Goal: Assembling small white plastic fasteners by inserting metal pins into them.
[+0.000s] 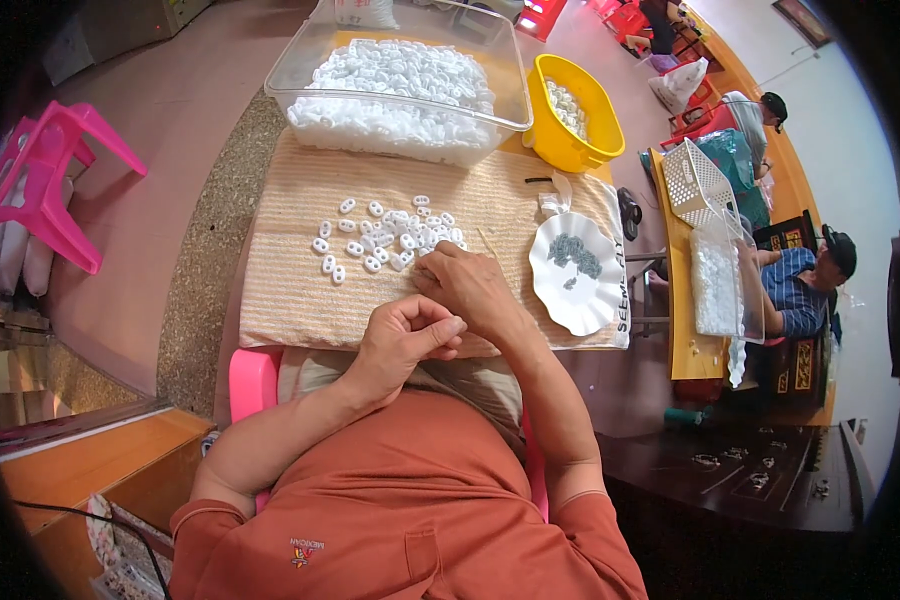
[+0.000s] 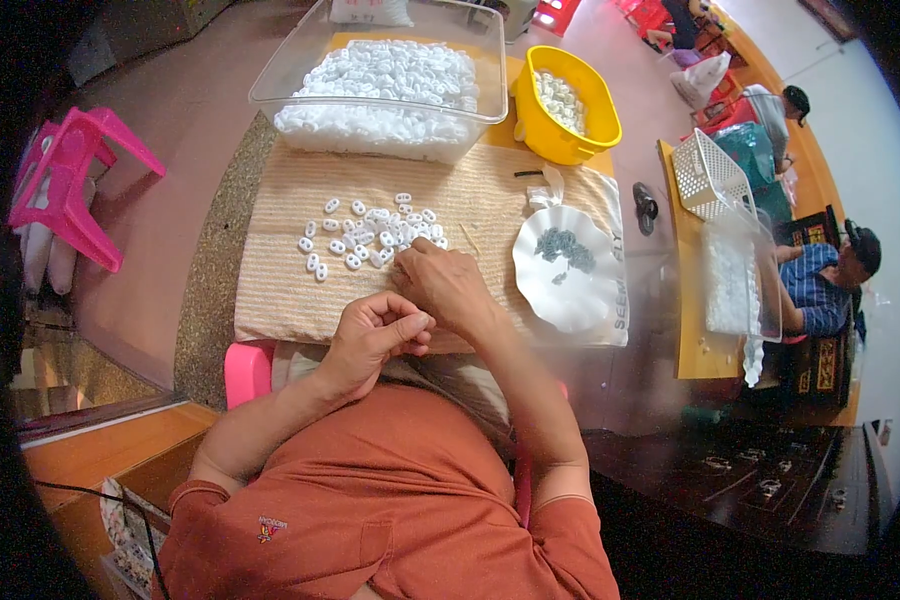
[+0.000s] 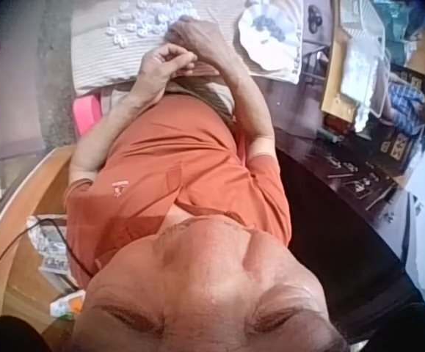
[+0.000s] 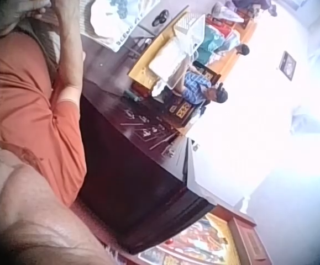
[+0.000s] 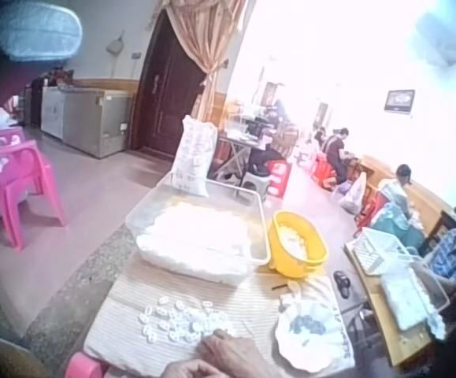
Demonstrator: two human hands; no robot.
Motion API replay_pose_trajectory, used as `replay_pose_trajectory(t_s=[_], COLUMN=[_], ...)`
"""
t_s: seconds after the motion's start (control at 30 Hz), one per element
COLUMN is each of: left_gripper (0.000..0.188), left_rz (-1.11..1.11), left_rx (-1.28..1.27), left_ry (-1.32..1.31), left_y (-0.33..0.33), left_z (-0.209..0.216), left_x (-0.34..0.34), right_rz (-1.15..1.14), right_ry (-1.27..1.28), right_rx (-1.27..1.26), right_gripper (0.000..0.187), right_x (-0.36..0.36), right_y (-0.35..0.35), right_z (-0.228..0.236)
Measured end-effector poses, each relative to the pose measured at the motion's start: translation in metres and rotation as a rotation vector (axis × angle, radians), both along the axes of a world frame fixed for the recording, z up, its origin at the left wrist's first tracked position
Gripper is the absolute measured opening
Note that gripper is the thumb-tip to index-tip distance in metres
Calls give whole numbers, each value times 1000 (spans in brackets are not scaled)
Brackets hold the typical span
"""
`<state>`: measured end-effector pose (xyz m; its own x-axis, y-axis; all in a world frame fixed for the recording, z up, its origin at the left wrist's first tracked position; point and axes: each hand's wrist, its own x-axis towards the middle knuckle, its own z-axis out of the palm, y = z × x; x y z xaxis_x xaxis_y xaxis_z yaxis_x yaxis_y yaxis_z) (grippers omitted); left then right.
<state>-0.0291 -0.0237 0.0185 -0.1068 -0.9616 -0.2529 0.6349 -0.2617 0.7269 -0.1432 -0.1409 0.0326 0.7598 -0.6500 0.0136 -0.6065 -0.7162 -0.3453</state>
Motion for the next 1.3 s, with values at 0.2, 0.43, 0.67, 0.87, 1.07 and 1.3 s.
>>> replay_pose_trajectory(t_s=[0.2,0.43,0.67,0.87,1.07,1.3], left_gripper=[9,9,20,18,11,11], left_rz=[38,123,391,280,223,176], left_rx=[-1,55,-19,-82,45,76], left_ry=[12,-24,51,137,207,166], left_y=[-1,-1,-7,-5,-4,-3], left_z=[-3,1,-4,3,-3,4], left_x=[0,4,2,0,4,4], right_rz=[-19,-23,-71,-145,-113,-289], right_ry=[-42,-340,-524,-560,-620,-299], right_rx=[12,44,579,967,956,167], right_gripper=[22,12,14,12,14,15], right_x=[1,-6,-13,-22,-35,-48], right_y=[1,1,11,16,11,-44], right_z=[0,-2,14,20,15,32])
